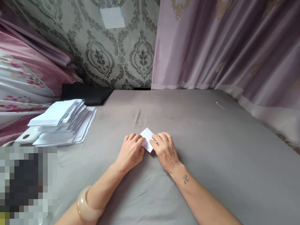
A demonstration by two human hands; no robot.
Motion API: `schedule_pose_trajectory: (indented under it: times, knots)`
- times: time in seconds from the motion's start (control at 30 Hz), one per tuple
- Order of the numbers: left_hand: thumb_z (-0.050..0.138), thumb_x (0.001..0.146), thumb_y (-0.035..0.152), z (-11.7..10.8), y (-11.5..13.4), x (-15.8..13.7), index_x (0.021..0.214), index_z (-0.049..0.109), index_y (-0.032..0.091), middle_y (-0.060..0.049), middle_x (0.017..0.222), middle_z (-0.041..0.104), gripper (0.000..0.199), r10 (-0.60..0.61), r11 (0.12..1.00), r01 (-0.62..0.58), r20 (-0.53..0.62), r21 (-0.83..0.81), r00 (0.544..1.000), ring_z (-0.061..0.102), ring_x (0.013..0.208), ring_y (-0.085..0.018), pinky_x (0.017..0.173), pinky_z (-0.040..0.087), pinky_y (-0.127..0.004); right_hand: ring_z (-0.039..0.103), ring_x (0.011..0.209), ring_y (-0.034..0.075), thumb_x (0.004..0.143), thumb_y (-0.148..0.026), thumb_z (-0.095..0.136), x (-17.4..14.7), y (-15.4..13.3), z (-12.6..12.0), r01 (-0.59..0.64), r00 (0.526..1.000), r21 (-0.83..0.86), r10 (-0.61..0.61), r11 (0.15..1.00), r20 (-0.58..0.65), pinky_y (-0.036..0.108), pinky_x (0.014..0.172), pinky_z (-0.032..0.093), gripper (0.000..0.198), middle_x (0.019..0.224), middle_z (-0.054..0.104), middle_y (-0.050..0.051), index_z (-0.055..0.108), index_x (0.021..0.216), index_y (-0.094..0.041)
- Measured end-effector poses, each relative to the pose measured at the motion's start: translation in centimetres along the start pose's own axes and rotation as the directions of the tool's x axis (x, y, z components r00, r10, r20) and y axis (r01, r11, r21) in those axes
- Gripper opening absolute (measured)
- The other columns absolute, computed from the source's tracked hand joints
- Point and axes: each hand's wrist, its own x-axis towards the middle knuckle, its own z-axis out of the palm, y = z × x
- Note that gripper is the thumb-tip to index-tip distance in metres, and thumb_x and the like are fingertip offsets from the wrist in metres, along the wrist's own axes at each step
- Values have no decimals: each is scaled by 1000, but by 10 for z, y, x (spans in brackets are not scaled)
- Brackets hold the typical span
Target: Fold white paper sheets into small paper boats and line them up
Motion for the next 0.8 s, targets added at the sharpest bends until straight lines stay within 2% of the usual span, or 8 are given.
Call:
schedule_pose_trajectory:
  times: [0.13,0.23,0.43,0.6,0.8]
  knots:
    - [46,74,9,-4,0,-3,93,57,21,-8,96,61,26,-24,999,25,34,-26,999,51,90,-25,75,38,-38,54,97,20,89,-12,48,-6,5,-5,-43,992,91,31,995,126,37,88,43,26,105,65,5,64,105,-22]
    - [49,76,12,-8,2,-6,93,60,23,-6,103,61,24,-71,992,77,63,-96,995,52,93,-24,76,39,-38,56,99,19,89,-14,47,-11,10,-6,-120,984,193,90,974,156,36,83,47,27,109,65,5,65,106,-24]
    - [52,84,22,-10,4,-7,84,62,22,-4,104,64,10,-184,946,204,101,-250,978,54,91,-22,76,40,-36,58,96,17,90,-27,50,-11,15,-5,-311,947,346,258,885,190,34,83,48,20,108,67,1,70,88,-27]
    - [46,88,20,-5,4,-5,83,64,21,-4,105,65,19,-243,909,258,87,-328,966,54,89,-21,78,42,-36,58,92,17,89,-29,51,-6,6,-1,-449,893,372,417,813,167,33,83,48,21,105,66,1,68,78,-25]
    - [46,88,21,4,2,-5,83,65,20,-6,102,64,20,-271,882,258,23,-393,962,54,90,-22,80,44,-38,58,91,20,85,-26,51,-4,0,12,-485,868,321,491,813,67,36,82,47,19,104,64,7,63,72,-20]
